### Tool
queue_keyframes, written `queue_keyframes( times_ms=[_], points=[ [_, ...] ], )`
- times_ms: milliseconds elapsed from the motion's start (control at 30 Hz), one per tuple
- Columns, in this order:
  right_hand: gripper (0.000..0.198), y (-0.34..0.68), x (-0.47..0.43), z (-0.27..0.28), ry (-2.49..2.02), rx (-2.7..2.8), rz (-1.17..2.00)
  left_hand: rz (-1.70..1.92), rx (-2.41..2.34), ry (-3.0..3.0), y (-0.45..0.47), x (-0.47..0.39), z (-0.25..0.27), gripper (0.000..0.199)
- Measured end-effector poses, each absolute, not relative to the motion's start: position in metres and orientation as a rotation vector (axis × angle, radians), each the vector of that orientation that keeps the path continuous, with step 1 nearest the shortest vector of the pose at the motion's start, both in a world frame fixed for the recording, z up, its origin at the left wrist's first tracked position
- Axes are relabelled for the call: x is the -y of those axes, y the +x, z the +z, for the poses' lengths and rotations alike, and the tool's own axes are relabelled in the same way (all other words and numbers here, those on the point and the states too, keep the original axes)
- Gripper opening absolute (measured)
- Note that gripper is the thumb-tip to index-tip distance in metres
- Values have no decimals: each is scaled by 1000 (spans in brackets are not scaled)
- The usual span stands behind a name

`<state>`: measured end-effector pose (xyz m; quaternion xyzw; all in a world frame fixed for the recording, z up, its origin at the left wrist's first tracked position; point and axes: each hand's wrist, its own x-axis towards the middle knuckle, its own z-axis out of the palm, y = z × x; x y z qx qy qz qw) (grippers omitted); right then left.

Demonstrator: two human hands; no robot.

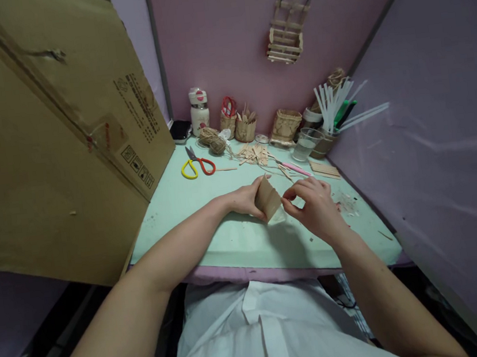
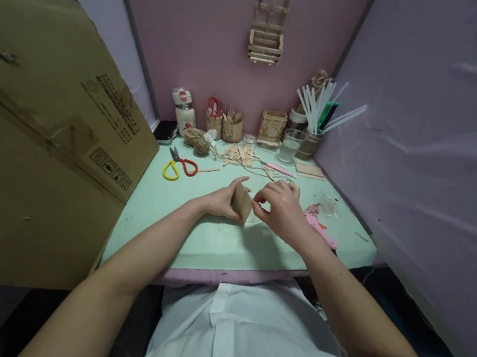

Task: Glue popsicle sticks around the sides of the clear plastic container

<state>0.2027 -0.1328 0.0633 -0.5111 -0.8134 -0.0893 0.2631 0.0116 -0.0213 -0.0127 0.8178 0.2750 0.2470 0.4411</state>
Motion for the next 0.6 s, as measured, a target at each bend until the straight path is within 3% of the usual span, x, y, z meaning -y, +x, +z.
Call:
queue_keyframes(
  times_ms=[600],
  points=[
    [13, 197, 135, 63, -1481, 2124, -295, 612, -687, 2080, 14, 20, -15, 130]
  ],
)
